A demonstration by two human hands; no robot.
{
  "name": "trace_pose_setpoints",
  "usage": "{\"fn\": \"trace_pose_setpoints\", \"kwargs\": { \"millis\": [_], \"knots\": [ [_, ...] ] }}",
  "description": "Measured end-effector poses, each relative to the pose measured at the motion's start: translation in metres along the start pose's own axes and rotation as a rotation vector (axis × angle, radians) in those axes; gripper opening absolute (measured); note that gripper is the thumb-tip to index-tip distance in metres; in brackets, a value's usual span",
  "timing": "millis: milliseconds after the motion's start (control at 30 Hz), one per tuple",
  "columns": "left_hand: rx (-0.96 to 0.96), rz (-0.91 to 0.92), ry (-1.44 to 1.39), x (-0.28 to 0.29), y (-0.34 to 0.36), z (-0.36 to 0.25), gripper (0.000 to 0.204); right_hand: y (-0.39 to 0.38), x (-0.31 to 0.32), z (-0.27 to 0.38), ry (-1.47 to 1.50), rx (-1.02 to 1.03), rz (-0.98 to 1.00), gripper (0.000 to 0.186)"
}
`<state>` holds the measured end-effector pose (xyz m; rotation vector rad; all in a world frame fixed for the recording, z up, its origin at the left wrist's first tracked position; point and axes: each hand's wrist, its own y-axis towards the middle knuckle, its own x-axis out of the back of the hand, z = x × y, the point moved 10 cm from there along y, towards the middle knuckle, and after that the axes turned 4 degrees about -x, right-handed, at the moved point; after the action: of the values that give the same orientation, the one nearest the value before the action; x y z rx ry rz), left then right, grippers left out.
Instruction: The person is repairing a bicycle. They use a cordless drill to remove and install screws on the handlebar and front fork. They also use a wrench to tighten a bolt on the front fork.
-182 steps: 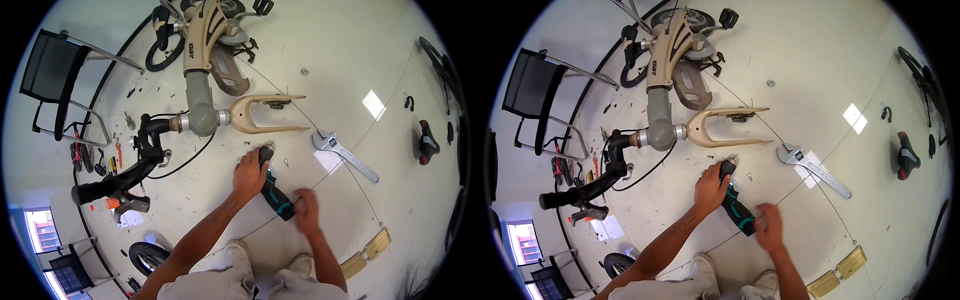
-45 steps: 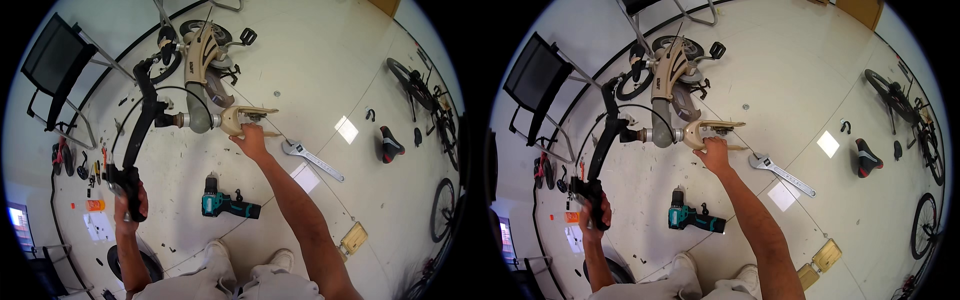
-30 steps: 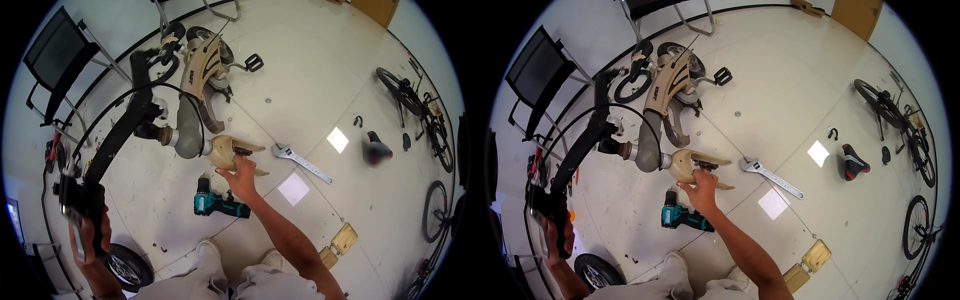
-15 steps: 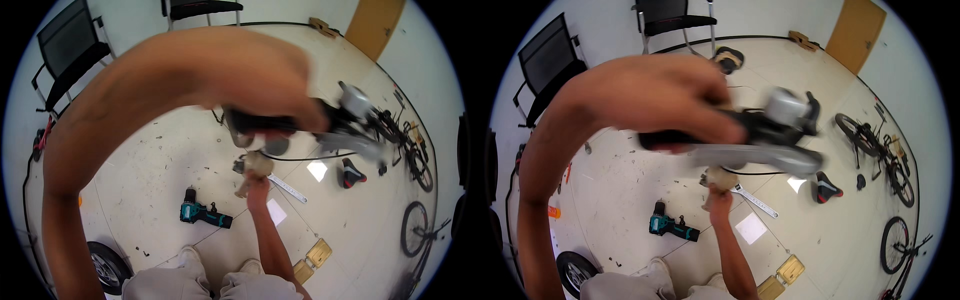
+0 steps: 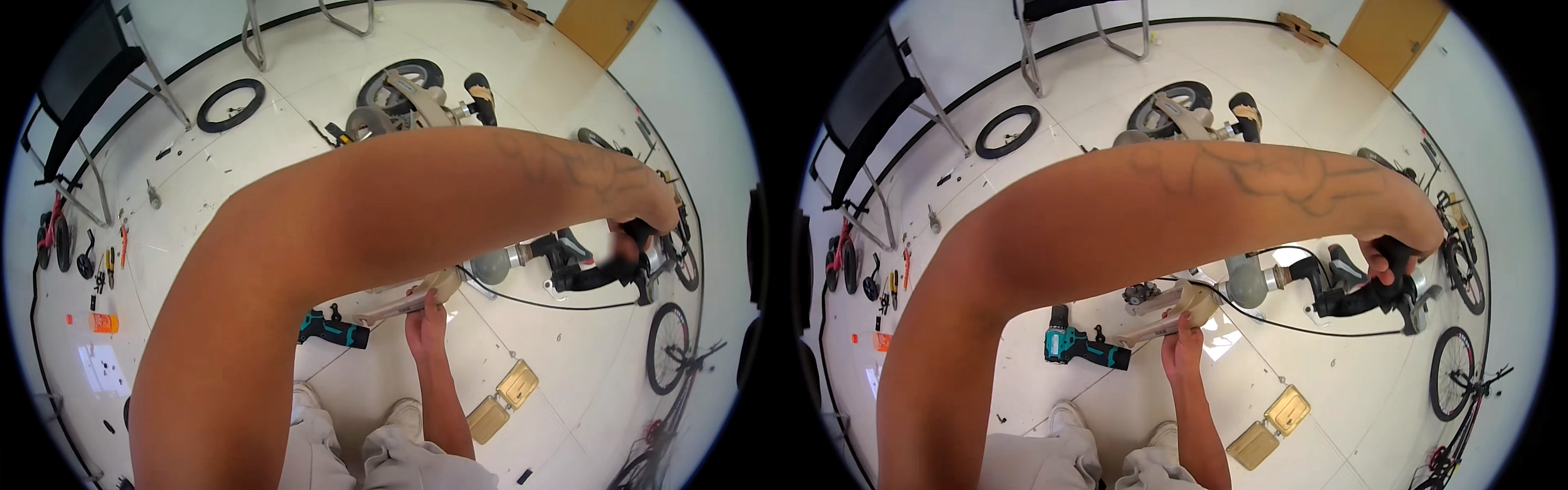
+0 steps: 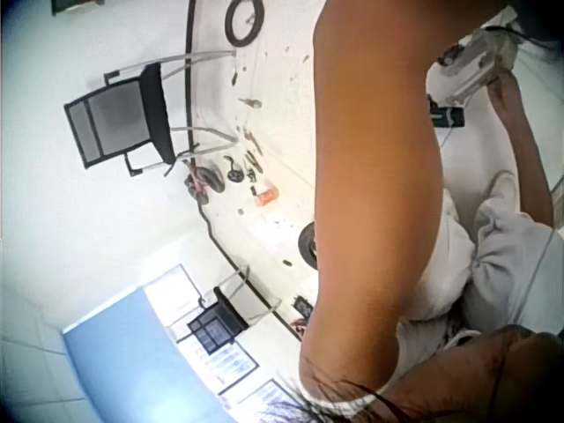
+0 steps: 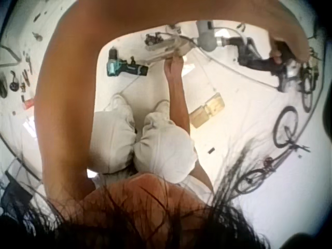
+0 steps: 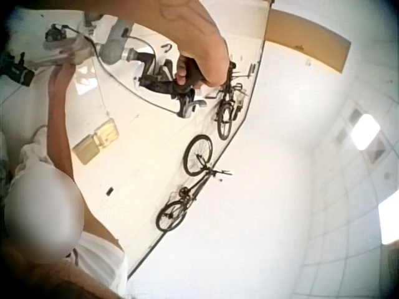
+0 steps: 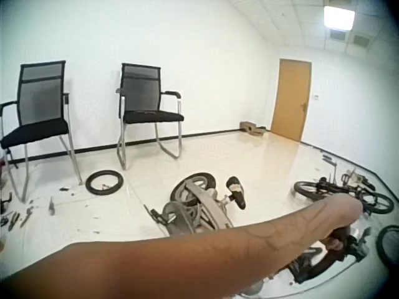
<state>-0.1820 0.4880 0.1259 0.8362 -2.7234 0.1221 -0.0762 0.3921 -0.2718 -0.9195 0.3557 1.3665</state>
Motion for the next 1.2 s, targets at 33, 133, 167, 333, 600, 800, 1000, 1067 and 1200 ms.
{"fn": "trace_pose_setpoints", "kwargs": {
  "millis": [33, 133, 167, 333, 600, 800, 1000, 1067, 1200],
  "knots": [
    [-0.021, -0.014, -0.029, -0.004, 0.011, -0.001, 0.029, -0.002, 0.000, 0.007, -0.016, 0.006, 0.015, 0.046],
    [-0.089, -0.178, -0.115, -0.002, 0.021, 0.018, 0.030, 0.000, -0.010, 0.003, 0.028, -0.009, -0.070, 0.037],
    [-0.182, -0.271, -0.152, -0.003, 0.021, 0.019, 0.031, 0.000, -0.014, 0.003, 0.053, -0.012, -0.122, 0.034],
    [-0.363, -0.466, -0.058, -0.077, 0.025, 0.015, 0.036, -0.009, 0.003, 0.009, 0.046, -0.020, -0.199, 0.033],
    [-0.496, -0.274, 0.020, -0.099, -0.027, 0.059, 0.052, -0.003, 0.024, 0.009, -0.052, -0.103, -0.201, 0.033],
    [-0.292, -0.348, -0.038, -0.073, -0.184, 0.223, 0.041, -0.025, 0.056, 0.064, -0.060, -0.089, -0.429, 0.032],
    [0.462, -0.226, 0.634, -0.067, -0.333, 0.369, 0.074, -0.038, 0.092, 0.086, -0.245, -0.061, -0.507, 0.021],
    [0.461, -0.155, 0.682, -0.077, -0.343, 0.390, 0.077, -0.040, 0.098, 0.090, -0.254, -0.051, -0.511, 0.022],
    [0.432, -0.093, 0.706, -0.091, -0.348, 0.430, 0.063, -0.036, 0.094, 0.097, -0.252, -0.047, -0.469, 0.028]
  ]
}}
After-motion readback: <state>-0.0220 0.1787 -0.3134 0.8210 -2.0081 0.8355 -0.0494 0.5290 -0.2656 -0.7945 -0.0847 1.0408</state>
